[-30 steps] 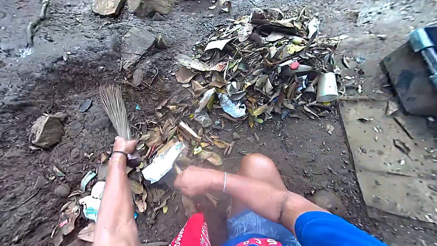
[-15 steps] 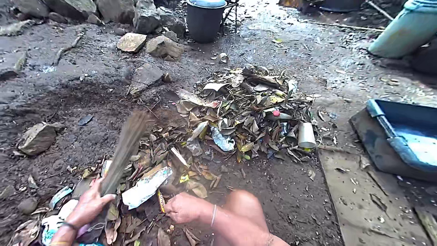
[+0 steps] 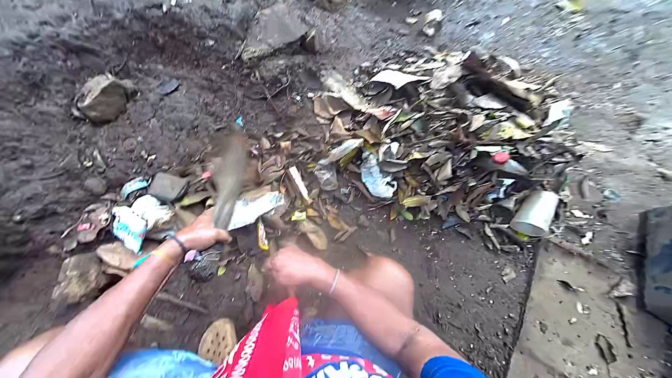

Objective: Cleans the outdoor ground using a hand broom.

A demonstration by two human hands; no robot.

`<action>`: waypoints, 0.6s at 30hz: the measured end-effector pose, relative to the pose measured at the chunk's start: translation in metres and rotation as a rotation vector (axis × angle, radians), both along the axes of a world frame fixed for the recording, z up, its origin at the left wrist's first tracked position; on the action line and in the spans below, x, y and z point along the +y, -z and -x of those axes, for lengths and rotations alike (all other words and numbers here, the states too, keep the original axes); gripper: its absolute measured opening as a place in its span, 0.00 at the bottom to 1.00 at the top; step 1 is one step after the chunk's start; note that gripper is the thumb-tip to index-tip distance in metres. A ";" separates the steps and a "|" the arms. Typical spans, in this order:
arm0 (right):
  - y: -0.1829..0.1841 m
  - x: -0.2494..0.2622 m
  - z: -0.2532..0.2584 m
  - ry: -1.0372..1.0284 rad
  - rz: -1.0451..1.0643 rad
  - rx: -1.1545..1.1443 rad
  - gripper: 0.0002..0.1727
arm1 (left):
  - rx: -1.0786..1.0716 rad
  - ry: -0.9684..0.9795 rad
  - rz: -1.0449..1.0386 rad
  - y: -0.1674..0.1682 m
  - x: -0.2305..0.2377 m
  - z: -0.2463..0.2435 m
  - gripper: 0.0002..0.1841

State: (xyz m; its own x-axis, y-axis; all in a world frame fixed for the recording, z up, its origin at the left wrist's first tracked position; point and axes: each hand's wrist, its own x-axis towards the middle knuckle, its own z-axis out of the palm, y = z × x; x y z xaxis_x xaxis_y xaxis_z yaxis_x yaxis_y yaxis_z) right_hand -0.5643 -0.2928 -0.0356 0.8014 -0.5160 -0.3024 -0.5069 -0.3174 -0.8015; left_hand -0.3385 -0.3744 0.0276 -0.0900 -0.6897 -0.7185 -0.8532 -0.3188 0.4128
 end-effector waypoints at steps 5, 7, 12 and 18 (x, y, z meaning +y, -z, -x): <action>-0.002 0.005 -0.010 -0.040 -0.026 0.024 0.17 | 0.186 0.244 -0.124 -0.037 0.014 0.044 0.42; -0.002 0.004 -0.005 -0.013 -0.004 -0.028 0.18 | 0.230 0.272 -0.035 -0.059 -0.001 0.042 0.42; -0.006 -0.002 0.000 -0.013 0.026 -0.056 0.18 | 0.076 0.117 0.204 -0.057 -0.069 0.041 0.32; -0.015 -0.005 -0.006 -0.026 0.049 -0.031 0.17 | 0.080 0.140 0.466 0.013 -0.091 0.117 0.20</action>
State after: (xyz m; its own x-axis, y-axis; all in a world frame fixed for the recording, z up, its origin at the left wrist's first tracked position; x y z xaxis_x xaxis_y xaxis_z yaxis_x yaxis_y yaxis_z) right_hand -0.5582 -0.2980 -0.0203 0.8237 -0.5081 -0.2519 -0.4726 -0.3696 -0.8000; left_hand -0.4560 -0.4653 0.0142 -0.2474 -0.9133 -0.3237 -0.8345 0.0311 0.5502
